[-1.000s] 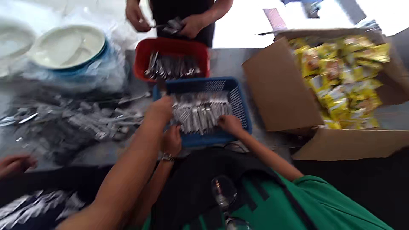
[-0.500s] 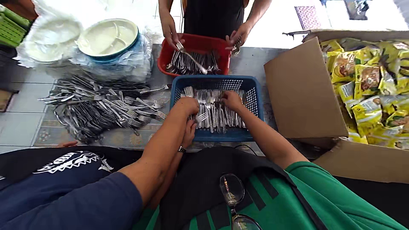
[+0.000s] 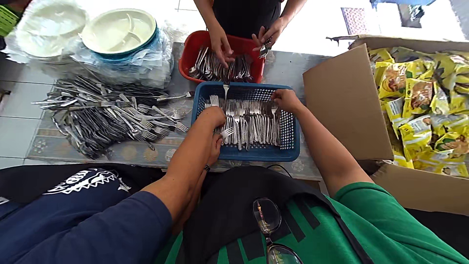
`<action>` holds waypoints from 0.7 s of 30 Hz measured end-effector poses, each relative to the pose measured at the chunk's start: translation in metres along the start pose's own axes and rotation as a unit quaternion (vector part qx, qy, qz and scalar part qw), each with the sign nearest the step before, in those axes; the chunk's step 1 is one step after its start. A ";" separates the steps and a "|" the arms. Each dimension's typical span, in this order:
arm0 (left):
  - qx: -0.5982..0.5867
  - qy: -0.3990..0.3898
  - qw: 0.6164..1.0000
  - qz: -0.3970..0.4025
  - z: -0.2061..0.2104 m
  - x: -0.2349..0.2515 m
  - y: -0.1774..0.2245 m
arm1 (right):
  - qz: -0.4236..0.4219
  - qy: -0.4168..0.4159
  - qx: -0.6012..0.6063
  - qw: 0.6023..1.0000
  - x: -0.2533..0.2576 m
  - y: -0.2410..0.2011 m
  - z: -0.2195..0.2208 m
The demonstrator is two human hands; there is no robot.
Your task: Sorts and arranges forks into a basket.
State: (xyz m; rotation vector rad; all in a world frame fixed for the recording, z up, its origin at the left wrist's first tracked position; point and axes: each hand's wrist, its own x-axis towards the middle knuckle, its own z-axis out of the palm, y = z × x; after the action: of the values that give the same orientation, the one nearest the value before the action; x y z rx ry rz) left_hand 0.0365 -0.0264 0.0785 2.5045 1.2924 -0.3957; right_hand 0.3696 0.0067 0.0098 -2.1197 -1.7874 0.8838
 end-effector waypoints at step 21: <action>-0.054 -0.126 0.985 -0.102 -0.020 0.086 -0.020 | 0.043 0.063 -0.090 0.993 -0.020 -0.047 0.028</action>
State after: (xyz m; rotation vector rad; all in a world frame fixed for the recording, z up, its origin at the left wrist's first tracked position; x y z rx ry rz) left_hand 0.0698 0.0563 0.0625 2.1572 1.4276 -0.6483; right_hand 0.3139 -0.0075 0.0190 -2.3220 -1.7836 0.6116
